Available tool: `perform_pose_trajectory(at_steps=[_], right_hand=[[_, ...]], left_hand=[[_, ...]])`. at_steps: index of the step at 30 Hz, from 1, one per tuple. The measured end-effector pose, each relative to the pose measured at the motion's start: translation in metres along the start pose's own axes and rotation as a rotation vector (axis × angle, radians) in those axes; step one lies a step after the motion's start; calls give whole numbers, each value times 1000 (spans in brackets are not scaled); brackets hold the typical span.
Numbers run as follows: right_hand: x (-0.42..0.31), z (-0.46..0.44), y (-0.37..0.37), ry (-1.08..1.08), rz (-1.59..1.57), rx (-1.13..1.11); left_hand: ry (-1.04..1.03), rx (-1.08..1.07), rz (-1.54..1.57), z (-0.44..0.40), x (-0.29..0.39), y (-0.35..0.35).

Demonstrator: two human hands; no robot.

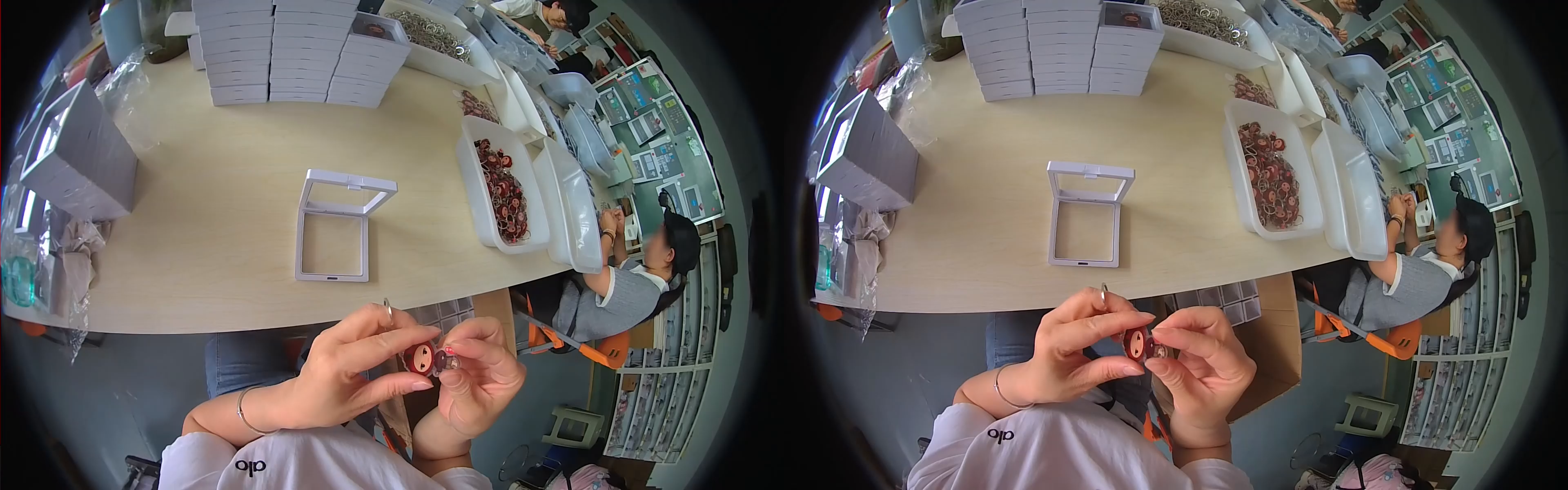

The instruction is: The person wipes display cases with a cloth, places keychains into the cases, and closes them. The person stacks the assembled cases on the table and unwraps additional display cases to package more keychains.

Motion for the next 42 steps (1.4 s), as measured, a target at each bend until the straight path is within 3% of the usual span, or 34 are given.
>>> perform_pose_trajectory(at_steps=[9, 13, 15, 21, 25, 42], right_hand=[[-1, 3, 4, 221, 430, -123], [-3, 7, 1, 231, 466, -120], [-3, 10, 3, 345, 606, -141], [-10, 18, 4, 496, 922, -205], [-10, 18, 10, 568, 962, -247], [-16, 13, 31, 501, 1011, -143]], left_hand=[[315, -199, 654, 6, -10, -8], [476, -296, 1159, 14, -19, -17], [535, -314, 1327, 16, -21, -23], [588, -288, 1416, 20, -26, -34], [560, -331, 1544, 18, -28, -41], [637, -375, 1785, 9, -30, -72]])
Point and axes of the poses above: each hand's wrist, its own z-axis away from the middle knuckle, its own y-axis out of the back of the hand, x = y × z, the point moved 2 cm from there along -z, towards the middle knuckle, and after that the axes turned 9 degrees about -z, right-handed, at the moved point
